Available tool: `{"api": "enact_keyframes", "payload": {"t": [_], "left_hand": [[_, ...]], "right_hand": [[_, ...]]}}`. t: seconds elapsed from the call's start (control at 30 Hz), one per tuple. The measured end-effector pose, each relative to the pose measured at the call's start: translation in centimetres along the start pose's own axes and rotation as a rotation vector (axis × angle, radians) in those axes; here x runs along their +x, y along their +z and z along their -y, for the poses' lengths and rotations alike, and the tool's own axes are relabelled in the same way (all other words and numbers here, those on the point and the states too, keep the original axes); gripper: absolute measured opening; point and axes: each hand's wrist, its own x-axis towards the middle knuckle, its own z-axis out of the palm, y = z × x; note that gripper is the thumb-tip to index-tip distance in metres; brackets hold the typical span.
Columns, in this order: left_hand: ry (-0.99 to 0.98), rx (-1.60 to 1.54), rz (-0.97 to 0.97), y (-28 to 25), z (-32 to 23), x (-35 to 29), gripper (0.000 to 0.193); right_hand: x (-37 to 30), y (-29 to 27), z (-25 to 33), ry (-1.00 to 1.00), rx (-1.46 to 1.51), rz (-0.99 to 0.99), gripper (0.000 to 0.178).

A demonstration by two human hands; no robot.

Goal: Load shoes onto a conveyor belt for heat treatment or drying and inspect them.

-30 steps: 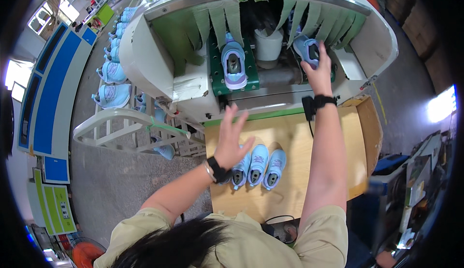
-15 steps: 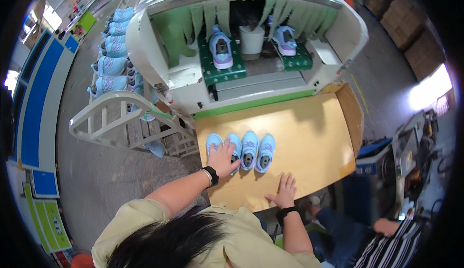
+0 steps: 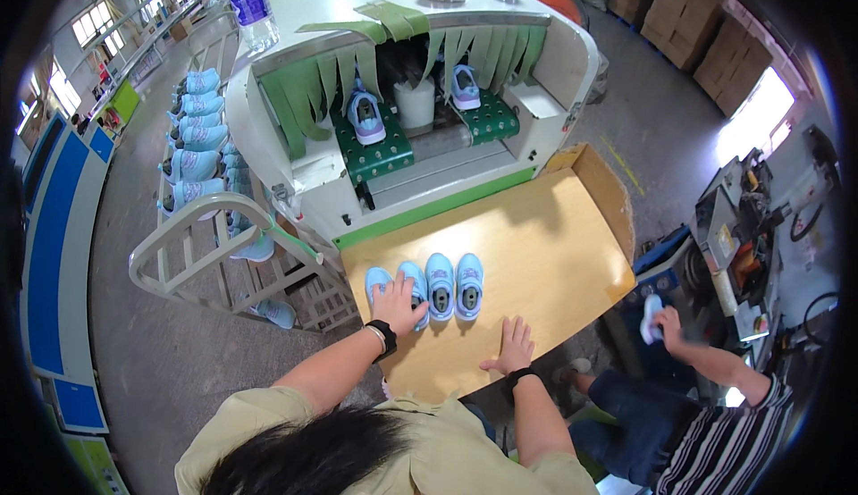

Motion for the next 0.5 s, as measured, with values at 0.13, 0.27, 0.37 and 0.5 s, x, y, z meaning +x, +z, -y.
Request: {"api": "enact_keyframes", "payload": {"t": [0.13,0.27,0.37,0.5], "left_hand": [[0.009,-0.024,-0.015,0.3,0.2,-0.3,0.068],[0.006,-0.020,0.034,0.6,0.2,-0.1,0.068],[-0.004,-0.011,0.074,0.7,0.1,0.1,0.070],[-0.019,-0.018,0.046,0.1,0.2,0.4,0.070]], "right_hand": [[-0.1,0.6,-0.4,-0.008,-0.024,0.007,0.142],[0.2,0.9,-0.6,0.002,-0.071,0.000,0.141],[0.3,0.6,-0.4,-0.036,-0.128,-0.099,0.128],[3.0,-2.4,-0.5,-0.052,-0.064,-0.089,0.108]]}}
